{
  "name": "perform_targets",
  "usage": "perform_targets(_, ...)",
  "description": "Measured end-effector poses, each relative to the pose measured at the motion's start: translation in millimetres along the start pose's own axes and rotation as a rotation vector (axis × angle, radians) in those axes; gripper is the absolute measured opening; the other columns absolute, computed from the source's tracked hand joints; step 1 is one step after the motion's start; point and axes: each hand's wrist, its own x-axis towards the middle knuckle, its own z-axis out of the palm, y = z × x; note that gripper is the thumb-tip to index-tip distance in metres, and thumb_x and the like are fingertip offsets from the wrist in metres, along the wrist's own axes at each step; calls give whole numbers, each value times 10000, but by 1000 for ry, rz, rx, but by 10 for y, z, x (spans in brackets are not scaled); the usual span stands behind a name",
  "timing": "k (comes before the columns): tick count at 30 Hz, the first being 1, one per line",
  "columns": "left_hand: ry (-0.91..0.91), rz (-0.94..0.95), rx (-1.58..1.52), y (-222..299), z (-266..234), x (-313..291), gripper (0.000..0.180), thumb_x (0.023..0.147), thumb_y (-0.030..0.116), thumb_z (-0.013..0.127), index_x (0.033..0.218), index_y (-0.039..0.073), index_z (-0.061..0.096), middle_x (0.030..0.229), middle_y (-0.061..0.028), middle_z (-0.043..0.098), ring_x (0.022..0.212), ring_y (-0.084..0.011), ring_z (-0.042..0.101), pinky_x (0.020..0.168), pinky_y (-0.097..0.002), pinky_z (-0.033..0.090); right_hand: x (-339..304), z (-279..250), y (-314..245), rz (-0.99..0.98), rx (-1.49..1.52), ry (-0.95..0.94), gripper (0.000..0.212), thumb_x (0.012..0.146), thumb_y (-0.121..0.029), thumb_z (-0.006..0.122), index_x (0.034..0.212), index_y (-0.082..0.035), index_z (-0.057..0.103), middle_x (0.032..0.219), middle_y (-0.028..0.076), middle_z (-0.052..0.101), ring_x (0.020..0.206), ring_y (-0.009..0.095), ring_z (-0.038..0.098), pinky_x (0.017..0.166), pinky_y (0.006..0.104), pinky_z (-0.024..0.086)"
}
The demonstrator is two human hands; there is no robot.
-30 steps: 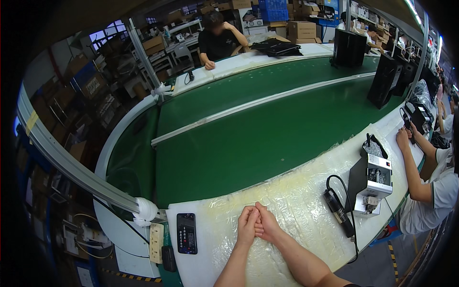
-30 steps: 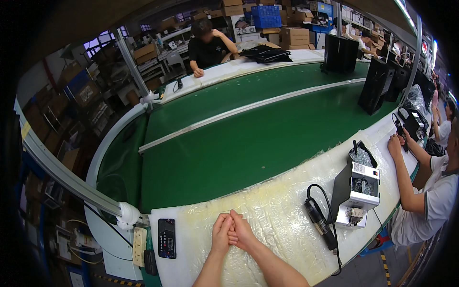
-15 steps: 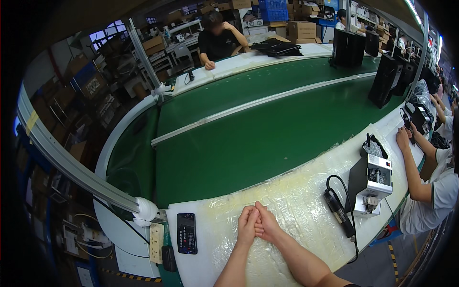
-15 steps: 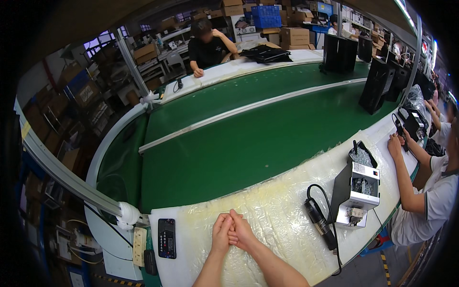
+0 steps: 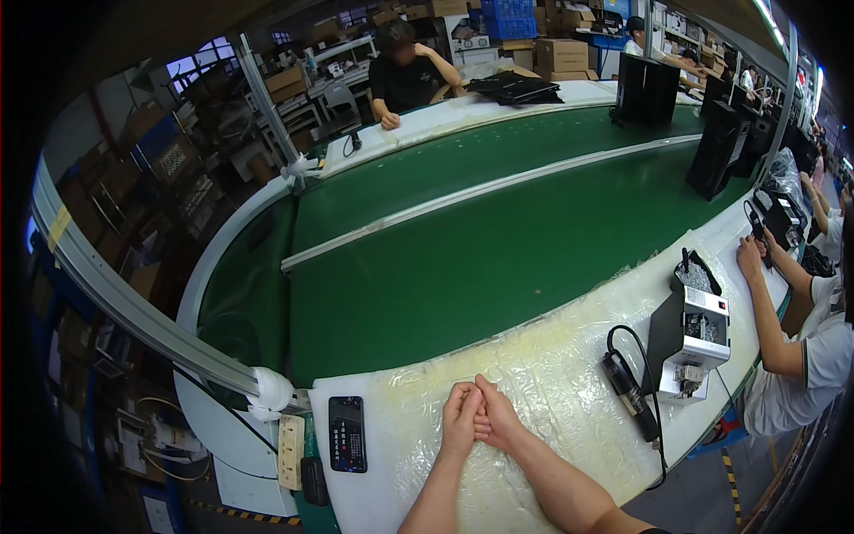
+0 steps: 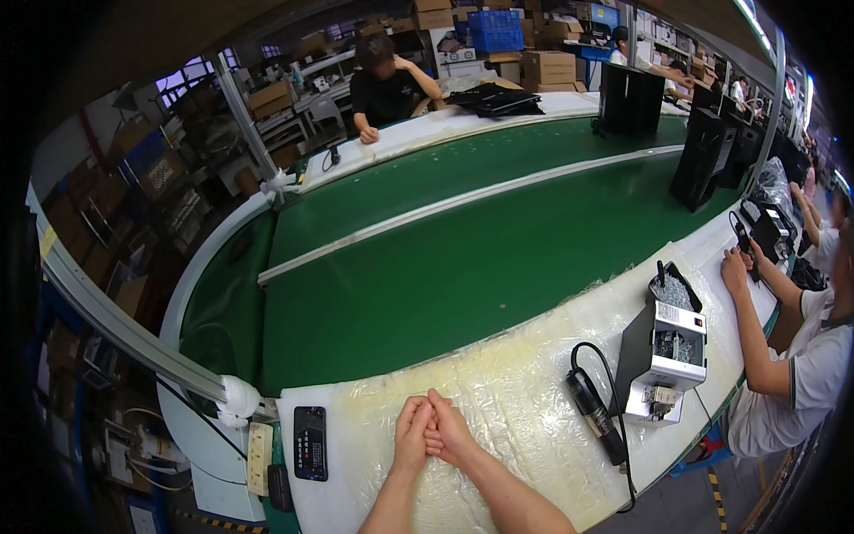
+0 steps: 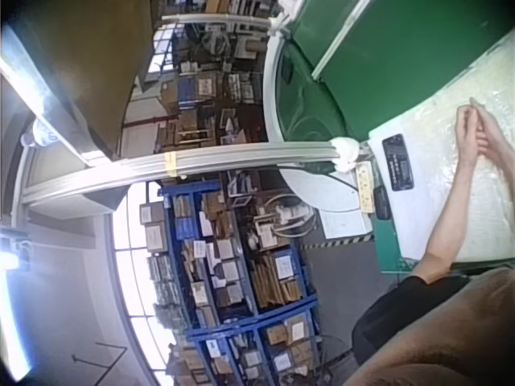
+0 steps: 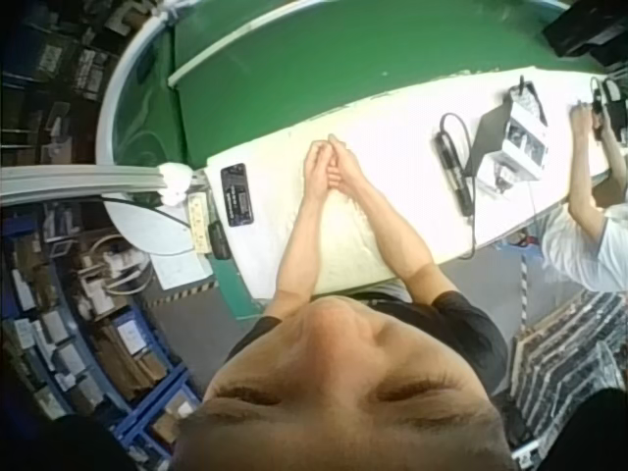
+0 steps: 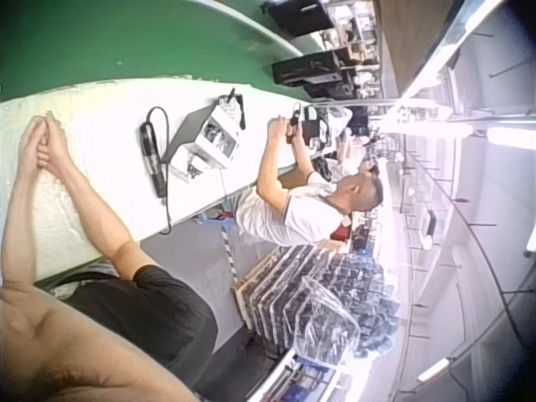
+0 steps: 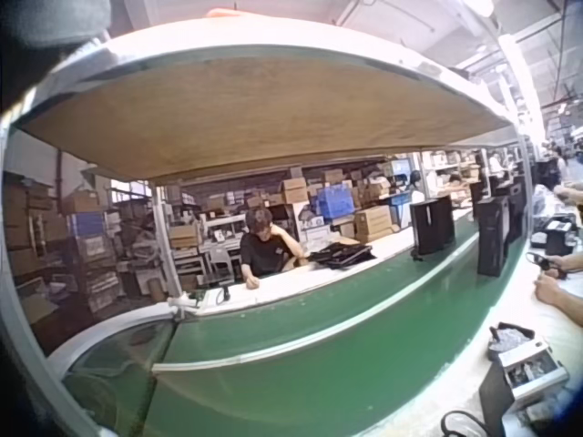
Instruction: Secure screws into the bottom panel of an electronic chassis using an electric screwdriver.
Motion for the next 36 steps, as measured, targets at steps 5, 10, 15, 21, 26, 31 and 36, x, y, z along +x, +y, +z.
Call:
perform_targets(5, 8, 3, -12, 1, 2, 1, 134, 986, 210, 518, 981, 76, 510, 708, 11, 479, 507, -37, 435, 405, -176, 390, -3, 24, -7, 3, -10, 29, 476, 996, -473, 426, 649, -148, 449, 452, -29, 345, 318, 82, 291, 287, 225, 232)
perform_targets(10, 3, 3, -5, 28, 8, -4, 136, 987, 208, 515, 974, 73, 511, 722, 6, 496, 517, -29, 421, 408, -171, 382, -3, 19, 1, -1, -13, 31, 471, 985, -477, 456, 647, -148, 444, 457, -32, 344, 321, 80, 296, 287, 224, 236)
perform_targets(15, -9, 16, -13, 48, 27, -6, 154, 991, 199, 504, 997, 47, 529, 828, -31, 593, 541, -15, 410, 425, -162, 387, -8, 18, 10, -15, -14, 23, 494, 981, -482, 460, 619, -151, 411, 453, -30, 337, 320, 79, 293, 288, 225, 236)
perform_targets(21, -6, 30, 7, 43, 24, -7, 186, 993, 199, 498, 1017, 23, 551, 936, -57, 647, 550, -5, 414, 434, -155, 396, -22, 32, 11, -27, -40, 19, 516, 981, -482, 461, 590, -156, 382, 436, -30, 308, 314, 80, 273, 293, 229, 226)
perform_targets(26, -6, 33, 12, 31, 21, -1, 196, 994, 206, 497, 1017, 21, 554, 916, -50, 641, 553, -5, 429, 429, -151, 390, -20, 29, 6, -14, -34, 16, 512, 988, -468, 456, 587, -158, 379, 436, -36, 303, 317, 78, 259, 298, 228, 214)
perform_targets(31, 0, 9, 6, 48, 16, -8, 208, 995, 216, 499, 1001, 18, 563, 849, -33, 618, 535, -11, 431, 420, -157, 387, -37, 45, -6, 3, -29, 20, 505, 996, -448, 448, 588, -160, 377, 440, -40, 307, 321, 77, 263, 300, 225, 217)
perform_targets(36, 7, -13, -6, 68, 25, -14, 216, 996, 221, 499, 986, 17, 573, 827, -28, 610, 530, -13, 435, 415, -158, 385, -23, 43, -2, 7, -55, 26, 515, 990, -482, 437, 580, -175, 382, 429, -44, 320, 316, 75, 283, 301, 218, 228)
